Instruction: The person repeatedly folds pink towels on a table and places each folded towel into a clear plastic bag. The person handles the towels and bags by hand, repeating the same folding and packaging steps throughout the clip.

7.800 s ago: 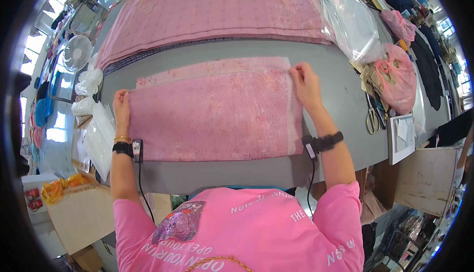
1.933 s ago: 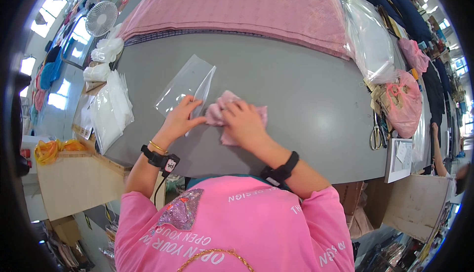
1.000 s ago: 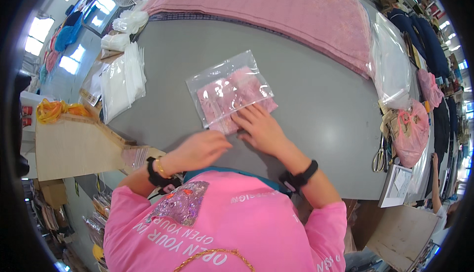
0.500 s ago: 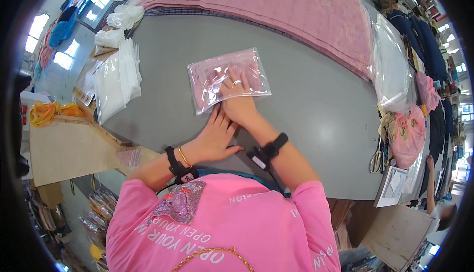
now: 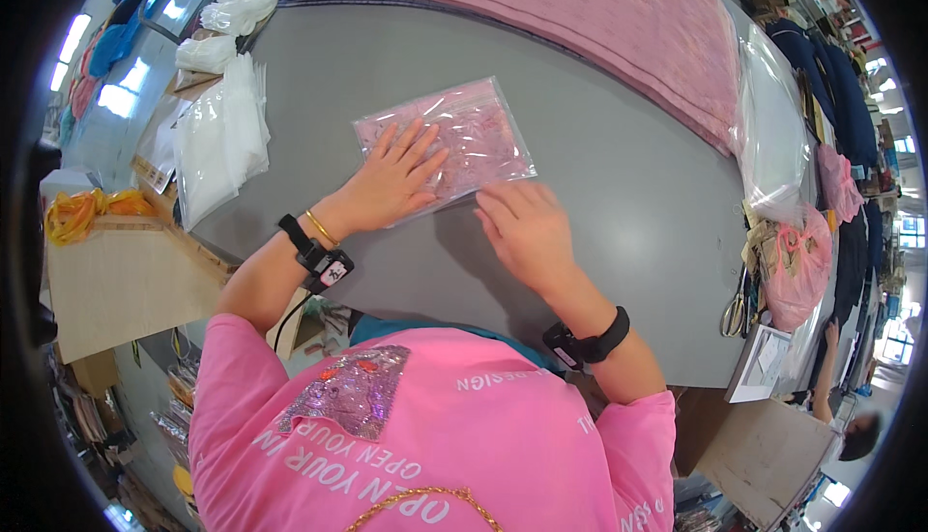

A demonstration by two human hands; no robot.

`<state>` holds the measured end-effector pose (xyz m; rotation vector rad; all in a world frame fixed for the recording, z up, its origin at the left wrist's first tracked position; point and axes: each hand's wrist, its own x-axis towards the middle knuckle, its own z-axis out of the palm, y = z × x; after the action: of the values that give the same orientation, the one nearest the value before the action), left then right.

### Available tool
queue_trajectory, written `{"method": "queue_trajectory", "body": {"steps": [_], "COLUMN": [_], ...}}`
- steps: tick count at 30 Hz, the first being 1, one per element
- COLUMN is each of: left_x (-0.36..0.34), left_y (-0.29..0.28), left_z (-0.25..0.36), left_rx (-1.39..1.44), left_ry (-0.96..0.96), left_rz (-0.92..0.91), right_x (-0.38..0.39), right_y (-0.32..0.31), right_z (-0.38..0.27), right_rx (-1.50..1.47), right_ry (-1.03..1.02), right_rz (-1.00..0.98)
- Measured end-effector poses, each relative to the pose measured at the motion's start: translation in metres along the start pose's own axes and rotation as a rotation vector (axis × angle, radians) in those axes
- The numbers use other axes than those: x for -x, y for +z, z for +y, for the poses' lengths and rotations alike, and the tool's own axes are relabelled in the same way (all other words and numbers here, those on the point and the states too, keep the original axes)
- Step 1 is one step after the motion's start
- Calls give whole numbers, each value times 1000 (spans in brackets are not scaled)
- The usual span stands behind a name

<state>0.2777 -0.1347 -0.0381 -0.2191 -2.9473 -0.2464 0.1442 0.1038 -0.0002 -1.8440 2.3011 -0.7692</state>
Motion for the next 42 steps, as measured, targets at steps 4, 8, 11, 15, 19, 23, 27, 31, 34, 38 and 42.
{"method": "queue_trajectory", "body": {"steps": [4,8,11,15,19,23,27,31,34,38,42], "left_x": [5,35,52,57,55,55,64,81,84,79,144], "left_y": [-22,-49,-48,-29,-21,-19,-10,-12,-26,-53,-73], "left_z": [6,5,3,0,6,21,26,30,49,71,65], "left_rx": [-3,347,273,67,140,274,304,391,360,218,764], "left_ry": [28,159,235,353,284,131,72,69,-13,-202,-383], "left_rz": [87,-37,-6,102,105,116,258,267,286,446,661], "right_x": [0,-4,-8,-18,-37,-46,-40,-30,-25,-26,-49], "right_y": [4,7,5,17,51,67,29,-39,-63,-67,-72], "right_z": [18,24,11,-20,-42,-35,9,58,49,-30,-72], "right_rx": [155,126,174,-33,-38,22,246,347,407,284,332], "right_ry": [-38,-9,-2,-221,-302,-389,-588,-596,-616,-804,-744], "right_rz": [115,110,117,-19,18,-11,-125,-109,-208,-99,90]}}
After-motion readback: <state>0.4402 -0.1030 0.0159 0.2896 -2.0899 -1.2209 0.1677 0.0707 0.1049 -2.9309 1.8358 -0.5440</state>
